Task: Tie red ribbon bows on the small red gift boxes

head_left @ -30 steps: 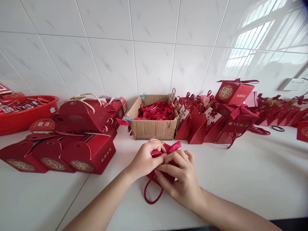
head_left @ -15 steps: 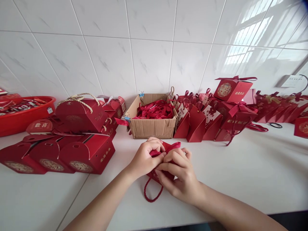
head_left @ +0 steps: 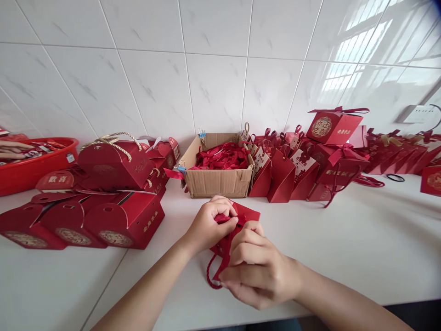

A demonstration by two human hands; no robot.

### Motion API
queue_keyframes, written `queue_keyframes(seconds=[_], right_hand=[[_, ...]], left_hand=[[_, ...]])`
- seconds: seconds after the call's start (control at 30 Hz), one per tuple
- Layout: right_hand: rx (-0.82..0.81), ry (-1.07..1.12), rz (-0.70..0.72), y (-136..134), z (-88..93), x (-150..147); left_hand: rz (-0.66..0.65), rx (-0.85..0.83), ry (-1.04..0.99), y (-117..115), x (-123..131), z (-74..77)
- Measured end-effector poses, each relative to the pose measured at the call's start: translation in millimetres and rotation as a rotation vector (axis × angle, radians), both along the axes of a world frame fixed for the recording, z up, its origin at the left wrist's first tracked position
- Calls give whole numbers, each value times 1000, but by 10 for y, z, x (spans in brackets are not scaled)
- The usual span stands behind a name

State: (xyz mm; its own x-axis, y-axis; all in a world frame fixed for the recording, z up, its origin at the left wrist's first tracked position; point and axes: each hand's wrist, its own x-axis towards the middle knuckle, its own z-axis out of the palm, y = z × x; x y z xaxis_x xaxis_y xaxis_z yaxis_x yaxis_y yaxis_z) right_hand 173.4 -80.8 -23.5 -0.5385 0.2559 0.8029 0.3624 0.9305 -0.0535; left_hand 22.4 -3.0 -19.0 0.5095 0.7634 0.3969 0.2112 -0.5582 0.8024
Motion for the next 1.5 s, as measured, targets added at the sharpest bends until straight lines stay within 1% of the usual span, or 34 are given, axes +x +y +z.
queue_keyframes(seconds=[0.1, 0.2, 0.23, 0.33, 0.4, 0.53, 0.67, 0.87, 1.0, 1.13, 1.23, 1.4, 1.5], right_hand=[[-56, 129, -7, 68, 30, 94], [-215, 293, -103, 237, 33, 287], [-291, 306, -106, 300, 33, 356], [-509, 223, -19, 441, 34, 502], [-590, 164, -30, 476, 33, 520], [-589, 150, -145, 469, 1, 448], [-605, 237, -147, 461, -42, 391], [-709, 325, -121, 436, -29, 346], [-775, 439, -134, 450, -23, 366], [-885, 572, -120, 494, -52, 411], [-928, 623, -108, 522, -67, 422], [-946, 744, -166, 559, -68, 421], [-955, 768, -208, 576, -71, 421]], left_hand=[[-15, -28, 3, -9, -2, 23], [-28, -78, -15, -28, -5, 54], [-24, -100, -24, -33, -8, 64], [-14, -162, -51, -40, -24, 83], [-24, -183, -63, -34, -36, 87], [-49, -175, -59, -15, -52, 75], [-48, -157, -62, -6, -51, 49], [-12, -167, -98, -19, -30, 40], [14, -177, -97, -33, -20, 57], [-3, -182, -100, -33, -17, 64], [-13, -190, -113, -29, -17, 56], [-35, -185, -117, -27, -14, 41], [-26, -188, -114, -28, -7, 39]])
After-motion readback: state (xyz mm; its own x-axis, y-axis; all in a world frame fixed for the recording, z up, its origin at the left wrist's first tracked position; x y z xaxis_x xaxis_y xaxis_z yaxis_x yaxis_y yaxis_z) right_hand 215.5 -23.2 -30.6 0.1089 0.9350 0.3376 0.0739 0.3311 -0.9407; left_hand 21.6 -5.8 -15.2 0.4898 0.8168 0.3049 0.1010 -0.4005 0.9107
